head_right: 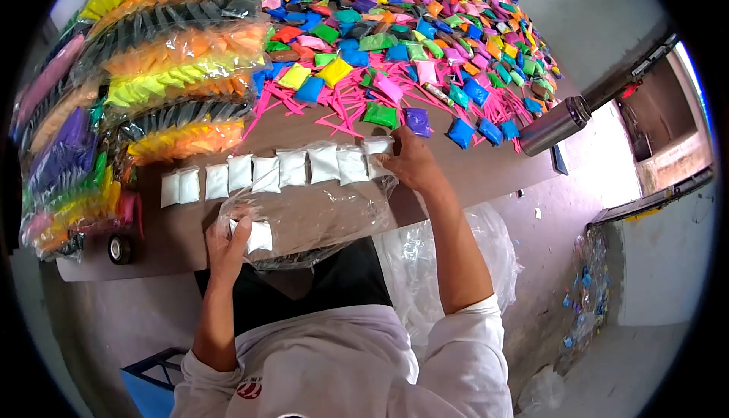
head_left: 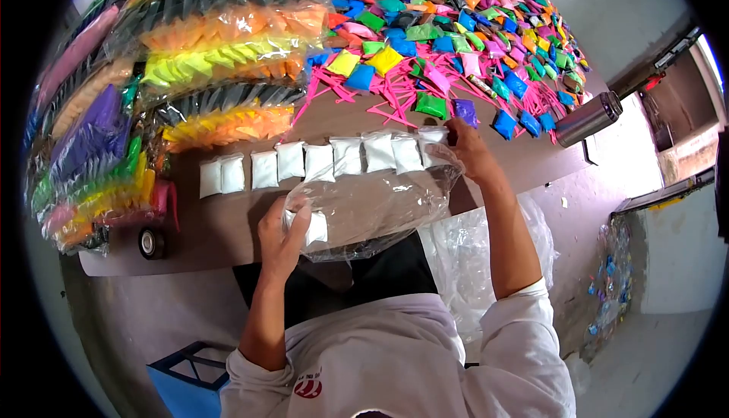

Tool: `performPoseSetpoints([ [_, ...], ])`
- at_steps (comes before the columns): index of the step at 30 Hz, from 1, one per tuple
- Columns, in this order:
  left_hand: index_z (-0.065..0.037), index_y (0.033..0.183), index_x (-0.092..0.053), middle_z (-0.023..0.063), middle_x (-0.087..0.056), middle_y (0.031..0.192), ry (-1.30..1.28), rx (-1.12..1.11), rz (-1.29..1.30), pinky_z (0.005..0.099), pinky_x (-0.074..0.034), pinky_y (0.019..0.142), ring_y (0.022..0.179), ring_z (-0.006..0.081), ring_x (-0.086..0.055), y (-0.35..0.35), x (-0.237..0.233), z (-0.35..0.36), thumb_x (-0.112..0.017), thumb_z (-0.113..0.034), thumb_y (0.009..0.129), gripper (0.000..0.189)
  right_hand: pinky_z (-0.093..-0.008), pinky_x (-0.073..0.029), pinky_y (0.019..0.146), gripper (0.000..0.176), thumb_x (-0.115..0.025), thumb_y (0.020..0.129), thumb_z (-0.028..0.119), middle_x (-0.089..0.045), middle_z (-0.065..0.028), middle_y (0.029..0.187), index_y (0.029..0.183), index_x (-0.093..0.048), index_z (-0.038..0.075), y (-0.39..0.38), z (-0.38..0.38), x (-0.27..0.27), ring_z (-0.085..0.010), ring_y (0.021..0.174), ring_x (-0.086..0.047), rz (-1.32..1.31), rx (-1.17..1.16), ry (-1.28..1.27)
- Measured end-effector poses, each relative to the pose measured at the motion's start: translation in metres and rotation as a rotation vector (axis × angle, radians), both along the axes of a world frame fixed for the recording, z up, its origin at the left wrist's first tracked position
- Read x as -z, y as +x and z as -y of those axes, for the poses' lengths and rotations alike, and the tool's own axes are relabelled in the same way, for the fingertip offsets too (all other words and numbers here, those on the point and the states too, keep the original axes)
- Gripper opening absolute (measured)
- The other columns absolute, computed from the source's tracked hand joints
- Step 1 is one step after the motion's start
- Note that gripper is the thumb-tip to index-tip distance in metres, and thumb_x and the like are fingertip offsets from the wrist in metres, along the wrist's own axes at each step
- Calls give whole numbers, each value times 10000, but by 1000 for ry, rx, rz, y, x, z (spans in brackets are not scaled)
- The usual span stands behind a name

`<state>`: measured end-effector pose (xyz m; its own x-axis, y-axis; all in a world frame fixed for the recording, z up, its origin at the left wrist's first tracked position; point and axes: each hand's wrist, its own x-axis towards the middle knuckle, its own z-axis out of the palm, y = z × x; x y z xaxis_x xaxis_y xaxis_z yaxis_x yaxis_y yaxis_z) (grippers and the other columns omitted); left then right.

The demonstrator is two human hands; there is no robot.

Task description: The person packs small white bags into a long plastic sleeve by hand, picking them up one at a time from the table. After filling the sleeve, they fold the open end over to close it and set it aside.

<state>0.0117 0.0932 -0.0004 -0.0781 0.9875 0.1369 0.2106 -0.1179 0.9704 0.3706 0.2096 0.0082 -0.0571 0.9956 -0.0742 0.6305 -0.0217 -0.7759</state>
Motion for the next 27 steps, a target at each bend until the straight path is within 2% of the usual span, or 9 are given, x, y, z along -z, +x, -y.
performPoseSetpoints([
  [2, 23, 1044, -666, 41, -645, 893, 4, 2, -17, 270, -478, 751, 812, 110, -582, 0, -1, -1, -658, -252, 919, 302, -378, -491, 737, 454, -831, 781, 238, -653, -167, 864, 1073, -632, -46, 0, 3, 11, -191, 804, -611, -11, 22, 197],
  [5, 21, 1034, -665, 39, -645, 892, 70, -1, -30, 271, -476, 768, 819, 111, -582, 0, 2, -3, -661, -249, 915, 295, -319, -480, 752, 554, -852, 777, 281, -639, -84, 937, 1140, -579, -37, -5, 8, -5, -163, 858, -577, -56, -68, 25],
  [9, 18, 1018, -663, 43, -646, 885, 40, -4, -33, 273, -475, 781, 829, 108, -581, 0, -2, -2, -664, -252, 906, 292, -369, -495, 697, 550, -782, 842, 236, -655, -131, 918, 1236, -533, -55, 3, 23, 6, -178, 804, -611, -83, 22, 67],
  [11, 14, 1022, -664, 46, -647, 883, 2, 0, 8, 273, -476, 779, 829, 101, -577, 0, -3, -1, -667, -250, 906, 288, -340, -495, 671, 643, -781, 849, 269, -650, -105, 943, 1314, -473, -52, 17, 34, 12, -167, 797, -610, -346, 159, 14],
  [15, 16, 1047, -665, 45, -650, 891, 35, 5, 18, 272, -474, 784, 842, 100, -577, -1, 3, -2, -669, -231, 912, 281, -314, -486, 642, 734, -792, 813, 326, -635, -98, 1008, 1350, -448, -39, 16, 80, -47, -154, 793, -603, -378, 637, 117],
  [17, 18, 1049, -666, 49, -660, 902, 40, -1, 6, 273, -475, 790, 854, 104, -586, -1, 5, -3, -670, -227, 915, 279, -320, -514, 703, 759, -775, 805, 303, -628, -105, 1048, 1388, -421, -29, 2, 112, -74, -166, 844, -620, -507, 581, 313],
  [21, 14, 1048, -669, 57, -673, 928, 38, 1, 7, 277, -479, 802, 872, 112, -600, 0, 4, -2, -679, -227, 914, 277, -317, -547, 789, 673, -821, 724, 267, -672, -93, 1037, 1270, -547, -13, -63, 155, -77, -189, 899, -668, -266, 217, 741],
  [23, 12, 1049, -670, 56, -675, 938, 61, 6, 36, 280, -482, 803, 881, 114, -602, 0, 9, -3, -680, -231, 918, 276, -332, -555, 741, 602, -827, 720, 237, -678, -124, 1048, 1217, -589, -5, -99, 156, -79, -227, 865, -686, -80, -146, 632],
  [27, 10, 1045, -671, 58, -675, 943, 68, 10, 65, 284, -485, 798, 882, 117, -603, 0, 9, -2, -681, -235, 922, 274, -386, -554, 730, 567, -821, 728, 167, -658, -159, 1023, 1219, -579, 15, -160, 133, -39, -326, 878, -676, 21, -201, 501],
])
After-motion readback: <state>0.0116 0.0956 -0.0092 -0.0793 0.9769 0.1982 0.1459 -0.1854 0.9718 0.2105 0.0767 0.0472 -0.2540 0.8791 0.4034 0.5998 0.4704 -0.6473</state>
